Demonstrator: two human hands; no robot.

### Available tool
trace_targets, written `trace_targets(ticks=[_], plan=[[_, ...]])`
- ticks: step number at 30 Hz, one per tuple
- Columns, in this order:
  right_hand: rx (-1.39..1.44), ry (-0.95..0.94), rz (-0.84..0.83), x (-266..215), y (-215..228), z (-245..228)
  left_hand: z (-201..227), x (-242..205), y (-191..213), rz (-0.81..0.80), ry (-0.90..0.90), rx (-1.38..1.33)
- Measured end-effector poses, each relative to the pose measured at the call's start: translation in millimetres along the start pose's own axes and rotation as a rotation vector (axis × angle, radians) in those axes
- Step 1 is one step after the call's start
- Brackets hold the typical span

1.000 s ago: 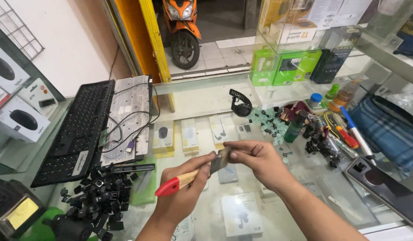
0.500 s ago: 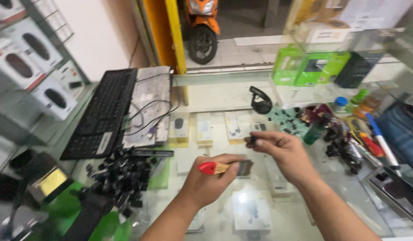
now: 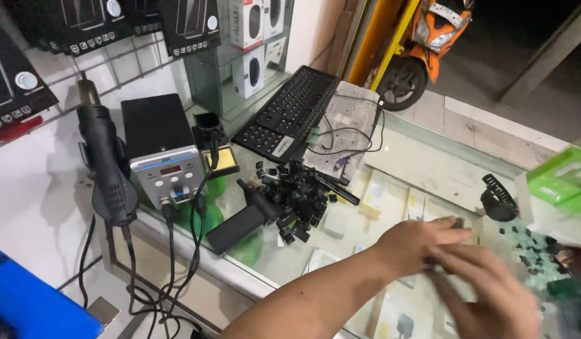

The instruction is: Cleaning small electronic components using a brush on a service counter

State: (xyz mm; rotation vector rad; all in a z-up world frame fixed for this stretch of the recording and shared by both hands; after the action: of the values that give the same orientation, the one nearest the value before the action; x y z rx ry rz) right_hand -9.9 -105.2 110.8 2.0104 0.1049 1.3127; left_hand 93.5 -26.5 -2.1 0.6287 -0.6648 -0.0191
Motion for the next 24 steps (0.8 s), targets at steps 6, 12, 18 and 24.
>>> trace_targets(ticks=[6,12,18,24], plan=[[0.207,0.286,-0.483,18,-154,-73,-19,5,-17,-0.040,0.051,-0.040],[0.042,0.189,-0.465,40,-209,-53,-45,-3,-29,-0.056,0.000,0.024],[0.187,-0.008,-0.346,11,-86,-68,-44,0,-29,-0.079,0.016,-0.044],[0.353,-0.218,-0.500,-79,-6,10,-35,-3,-11,0.015,-0.079,-0.330]])
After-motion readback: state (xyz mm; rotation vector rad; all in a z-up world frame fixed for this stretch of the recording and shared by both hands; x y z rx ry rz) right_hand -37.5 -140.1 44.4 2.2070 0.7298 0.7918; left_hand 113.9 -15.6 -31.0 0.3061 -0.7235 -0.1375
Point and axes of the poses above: each hand's wrist, its own x-axis towards the middle knuckle, its own y-axis out of the back of the hand, z = x × y, the point moved 8 cm from there along x, towards the middle knuckle, and after that the axes turned 4 degrees about -x, right-handed, at the moved point
